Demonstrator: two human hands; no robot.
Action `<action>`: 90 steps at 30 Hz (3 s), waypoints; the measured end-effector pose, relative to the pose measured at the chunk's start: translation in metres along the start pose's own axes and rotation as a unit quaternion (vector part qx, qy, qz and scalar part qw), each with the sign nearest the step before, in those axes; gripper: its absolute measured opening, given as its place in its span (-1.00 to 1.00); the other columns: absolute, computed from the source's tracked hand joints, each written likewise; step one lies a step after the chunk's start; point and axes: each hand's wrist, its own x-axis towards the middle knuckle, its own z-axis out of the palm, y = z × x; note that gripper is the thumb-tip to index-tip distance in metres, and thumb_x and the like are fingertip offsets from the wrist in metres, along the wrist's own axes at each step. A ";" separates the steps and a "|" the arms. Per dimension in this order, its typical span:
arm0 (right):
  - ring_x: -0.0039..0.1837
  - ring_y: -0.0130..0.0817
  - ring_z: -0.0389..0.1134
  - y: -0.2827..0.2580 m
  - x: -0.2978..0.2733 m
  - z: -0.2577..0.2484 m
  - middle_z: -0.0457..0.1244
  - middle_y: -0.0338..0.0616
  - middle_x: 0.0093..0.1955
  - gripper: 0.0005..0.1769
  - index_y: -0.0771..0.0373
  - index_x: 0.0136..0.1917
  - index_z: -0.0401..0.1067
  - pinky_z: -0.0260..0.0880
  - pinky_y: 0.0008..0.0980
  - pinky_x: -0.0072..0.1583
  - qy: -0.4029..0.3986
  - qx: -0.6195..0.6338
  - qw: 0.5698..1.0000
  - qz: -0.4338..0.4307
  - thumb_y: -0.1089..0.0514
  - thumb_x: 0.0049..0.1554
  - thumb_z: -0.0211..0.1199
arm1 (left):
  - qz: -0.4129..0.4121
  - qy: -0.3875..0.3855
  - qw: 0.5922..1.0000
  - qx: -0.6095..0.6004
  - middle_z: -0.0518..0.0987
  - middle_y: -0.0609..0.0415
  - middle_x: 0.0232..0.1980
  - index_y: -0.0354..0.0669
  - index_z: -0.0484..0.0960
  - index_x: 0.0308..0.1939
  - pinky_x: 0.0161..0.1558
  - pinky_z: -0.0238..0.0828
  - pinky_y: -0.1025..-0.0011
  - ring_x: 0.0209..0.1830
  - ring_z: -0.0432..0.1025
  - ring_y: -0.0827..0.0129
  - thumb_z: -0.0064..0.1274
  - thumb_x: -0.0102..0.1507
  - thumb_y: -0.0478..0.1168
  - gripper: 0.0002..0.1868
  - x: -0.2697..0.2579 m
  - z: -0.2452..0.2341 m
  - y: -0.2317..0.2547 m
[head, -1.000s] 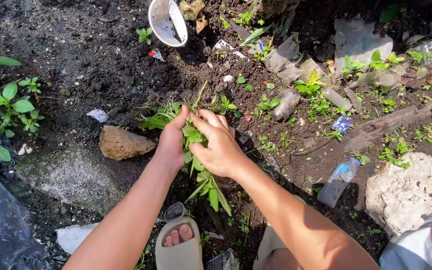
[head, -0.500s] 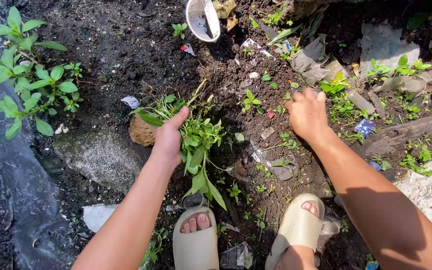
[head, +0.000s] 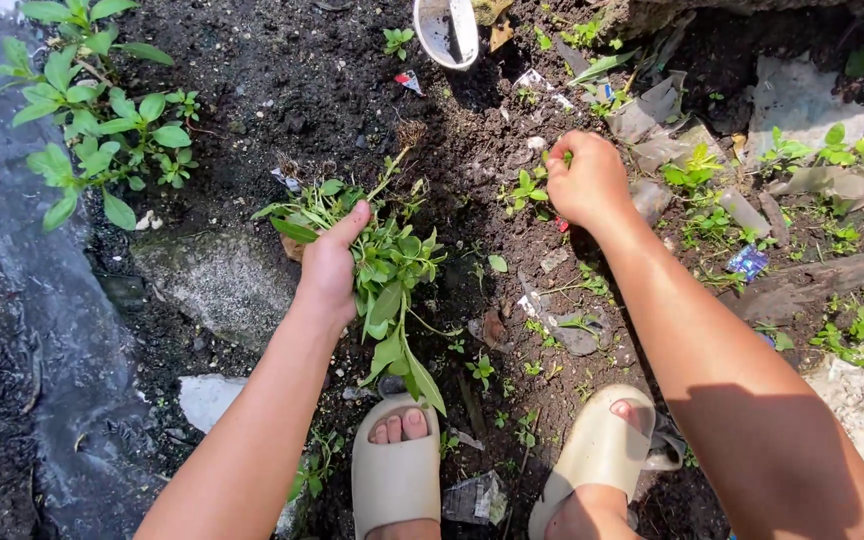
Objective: Pulling weeds from the ground and picking up litter in an outdoor area, placing them into a bag.
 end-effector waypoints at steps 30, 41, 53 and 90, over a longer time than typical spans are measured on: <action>0.20 0.10 0.38 -0.021 -0.025 0.044 0.34 0.16 0.05 -0.70 0.35 0.00 0.53 0.40 -0.04 0.24 -0.149 -0.245 0.948 -0.137 0.13 0.05 0.31 | -0.018 0.027 0.999 0.020 0.65 0.02 0.02 -0.28 0.61 0.09 0.04 0.54 0.24 -0.03 0.54 0.26 0.14 0.28 -0.09 -0.60 -0.006 0.000 0.000; -0.01 -0.14 0.44 -0.014 0.007 -0.010 0.41 -0.01 -0.08 -0.82 0.17 0.03 0.58 0.40 -0.12 0.08 -0.153 0.001 0.983 0.098 0.12 0.16 0.32 | 0.018 0.041 0.997 0.060 0.69 -0.01 -0.10 -0.32 0.63 -0.02 -0.06 0.56 0.23 -0.17 0.58 0.25 0.15 0.27 -0.12 -0.67 -0.032 -0.005 0.063; 0.22 0.10 0.40 -0.142 -0.066 0.064 0.36 0.21 0.15 -0.49 0.34 0.23 0.40 0.41 -0.01 0.23 -0.333 -0.110 0.936 -0.024 -0.11 0.21 0.19 | 0.141 0.065 0.988 0.003 0.67 0.03 -0.10 -0.30 0.63 0.01 -0.08 0.59 0.27 -0.18 0.58 0.28 0.14 0.29 -0.18 -0.71 -0.062 -0.041 0.104; 0.44 0.19 0.10 -0.277 -0.147 0.038 0.26 0.25 0.35 -0.24 0.51 0.43 0.23 -0.13 0.27 0.35 -0.147 0.014 0.919 -0.367 0.16 0.00 0.19 | -0.043 -0.057 0.971 -0.227 0.61 0.04 0.03 -0.05 0.57 0.07 0.17 0.44 0.14 0.05 0.51 0.20 0.00 0.34 0.15 -0.57 -0.046 -0.072 0.007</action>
